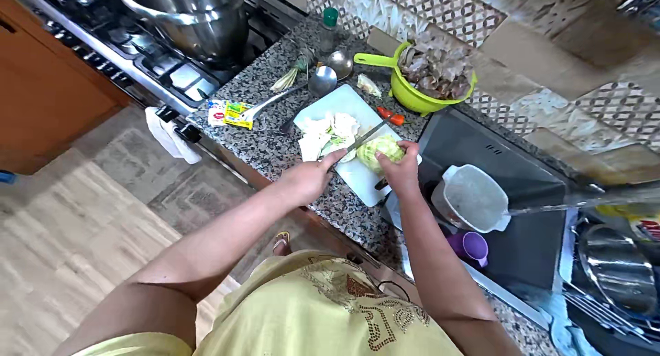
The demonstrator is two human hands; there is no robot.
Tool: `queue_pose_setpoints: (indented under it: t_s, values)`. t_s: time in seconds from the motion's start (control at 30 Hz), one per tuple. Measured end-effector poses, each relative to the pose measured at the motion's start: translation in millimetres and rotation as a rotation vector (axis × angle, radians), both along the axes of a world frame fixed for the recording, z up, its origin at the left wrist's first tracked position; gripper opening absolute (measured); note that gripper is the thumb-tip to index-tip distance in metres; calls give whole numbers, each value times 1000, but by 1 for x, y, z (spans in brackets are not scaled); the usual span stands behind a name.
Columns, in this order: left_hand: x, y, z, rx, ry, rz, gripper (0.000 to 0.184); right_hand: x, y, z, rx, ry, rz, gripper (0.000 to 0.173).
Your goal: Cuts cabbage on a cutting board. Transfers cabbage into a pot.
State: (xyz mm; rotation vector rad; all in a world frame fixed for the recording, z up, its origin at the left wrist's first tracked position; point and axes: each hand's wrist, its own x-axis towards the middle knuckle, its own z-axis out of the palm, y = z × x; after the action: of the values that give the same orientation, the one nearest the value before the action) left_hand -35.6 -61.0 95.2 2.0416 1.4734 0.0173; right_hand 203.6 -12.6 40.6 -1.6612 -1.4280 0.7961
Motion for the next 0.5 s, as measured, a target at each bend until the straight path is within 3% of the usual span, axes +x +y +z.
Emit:
queue_pose_setpoints:
  t_s: [0.1,0.5]
  values:
    - [13,-13,15,28,-70,39,63,-5,0,-1,17,-4,-1,62]
    - [22,-25,15,-72,154,-25,68,8,10,-16,37,44,70,57]
